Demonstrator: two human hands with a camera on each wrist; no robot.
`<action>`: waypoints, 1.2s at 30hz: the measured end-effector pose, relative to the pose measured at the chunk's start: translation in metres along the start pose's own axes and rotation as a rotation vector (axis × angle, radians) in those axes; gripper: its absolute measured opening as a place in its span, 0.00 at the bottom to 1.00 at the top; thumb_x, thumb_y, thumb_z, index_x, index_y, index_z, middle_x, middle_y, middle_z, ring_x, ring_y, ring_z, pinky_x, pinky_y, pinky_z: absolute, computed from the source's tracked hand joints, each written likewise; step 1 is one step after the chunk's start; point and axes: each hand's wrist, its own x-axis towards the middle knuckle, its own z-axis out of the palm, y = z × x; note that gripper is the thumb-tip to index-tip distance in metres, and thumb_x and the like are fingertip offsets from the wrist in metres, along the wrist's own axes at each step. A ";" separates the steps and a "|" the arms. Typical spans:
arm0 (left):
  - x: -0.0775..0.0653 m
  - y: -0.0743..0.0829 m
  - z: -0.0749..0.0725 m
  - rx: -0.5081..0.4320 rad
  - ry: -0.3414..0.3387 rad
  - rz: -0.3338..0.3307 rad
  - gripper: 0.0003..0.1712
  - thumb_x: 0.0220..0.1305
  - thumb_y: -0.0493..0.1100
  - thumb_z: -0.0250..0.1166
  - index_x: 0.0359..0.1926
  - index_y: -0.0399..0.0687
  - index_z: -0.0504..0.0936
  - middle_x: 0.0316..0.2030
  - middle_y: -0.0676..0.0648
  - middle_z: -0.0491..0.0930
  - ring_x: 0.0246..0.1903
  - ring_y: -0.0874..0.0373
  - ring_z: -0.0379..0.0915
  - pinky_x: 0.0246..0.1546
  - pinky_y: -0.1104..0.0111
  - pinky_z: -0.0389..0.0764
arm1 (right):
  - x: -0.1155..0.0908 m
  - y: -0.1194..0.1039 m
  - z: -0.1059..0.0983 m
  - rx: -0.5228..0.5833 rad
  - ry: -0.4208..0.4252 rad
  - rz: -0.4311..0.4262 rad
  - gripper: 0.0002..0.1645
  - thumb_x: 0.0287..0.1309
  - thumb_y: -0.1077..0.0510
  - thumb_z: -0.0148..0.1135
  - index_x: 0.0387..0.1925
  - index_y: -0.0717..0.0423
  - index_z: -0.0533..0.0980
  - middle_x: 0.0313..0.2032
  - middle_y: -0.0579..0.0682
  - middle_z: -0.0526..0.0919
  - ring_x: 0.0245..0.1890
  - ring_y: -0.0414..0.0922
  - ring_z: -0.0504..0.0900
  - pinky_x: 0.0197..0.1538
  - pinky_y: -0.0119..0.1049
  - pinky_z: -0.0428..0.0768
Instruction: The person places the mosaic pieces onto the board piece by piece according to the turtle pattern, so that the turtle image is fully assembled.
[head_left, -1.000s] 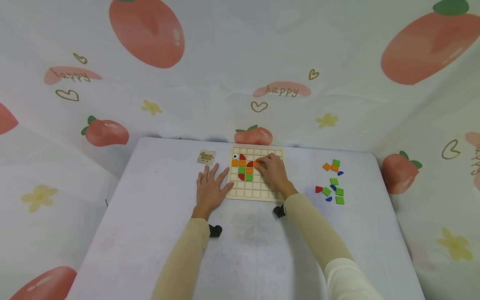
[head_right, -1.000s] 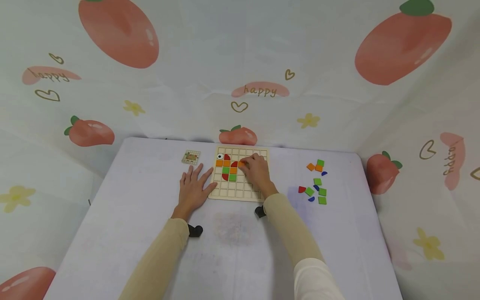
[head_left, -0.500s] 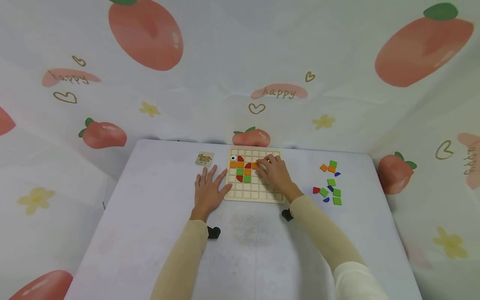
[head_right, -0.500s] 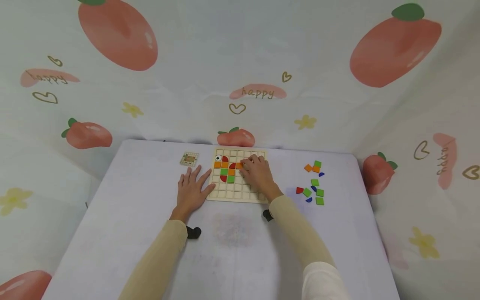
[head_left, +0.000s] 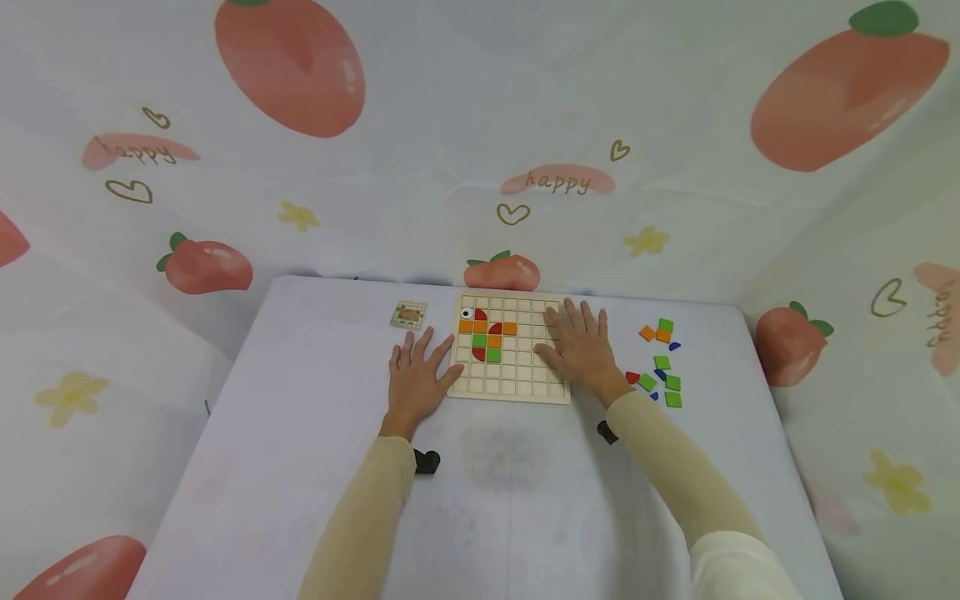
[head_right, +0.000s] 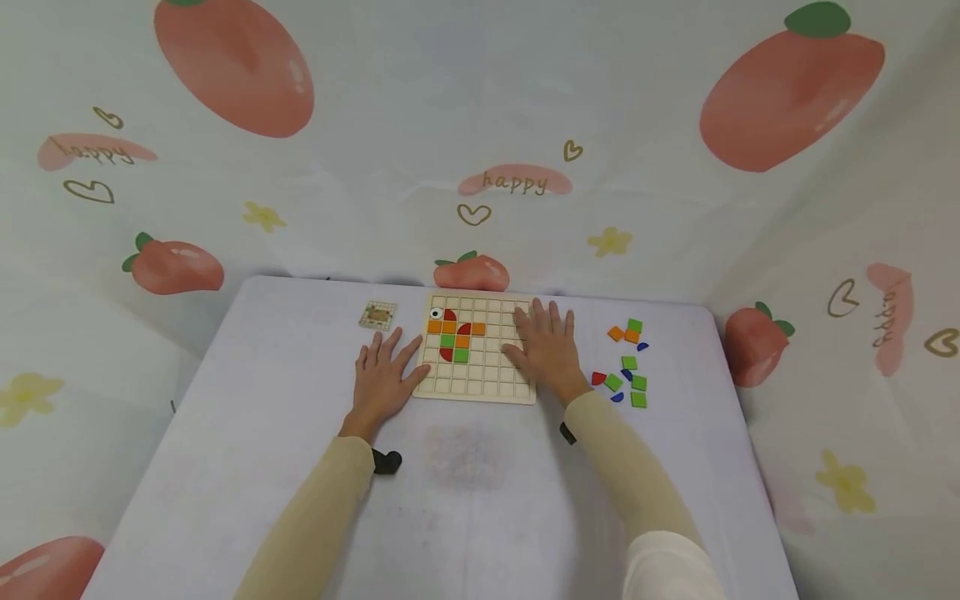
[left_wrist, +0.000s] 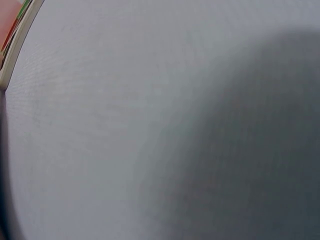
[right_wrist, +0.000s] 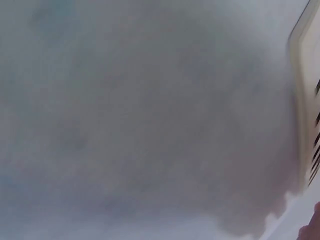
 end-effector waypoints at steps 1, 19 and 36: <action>0.000 0.000 0.000 0.003 -0.002 0.000 0.40 0.70 0.76 0.46 0.79 0.76 0.56 0.83 0.50 0.45 0.83 0.42 0.30 0.80 0.40 0.38 | -0.001 0.004 0.000 0.002 0.002 0.005 0.50 0.69 0.27 0.44 0.82 0.45 0.47 0.82 0.59 0.41 0.82 0.65 0.38 0.78 0.70 0.31; 0.000 -0.001 0.001 0.022 -0.002 -0.003 0.40 0.70 0.76 0.45 0.79 0.77 0.55 0.82 0.49 0.46 0.83 0.42 0.30 0.80 0.40 0.39 | -0.023 0.070 -0.002 0.016 -0.003 0.149 0.51 0.71 0.26 0.41 0.81 0.52 0.46 0.81 0.67 0.41 0.80 0.70 0.38 0.76 0.73 0.30; -0.001 0.000 -0.002 0.025 -0.014 0.001 0.40 0.70 0.77 0.43 0.79 0.77 0.54 0.83 0.50 0.44 0.83 0.42 0.29 0.80 0.41 0.38 | -0.043 0.117 -0.014 0.116 -0.050 0.231 0.52 0.73 0.28 0.39 0.80 0.58 0.44 0.78 0.74 0.40 0.77 0.75 0.36 0.72 0.78 0.28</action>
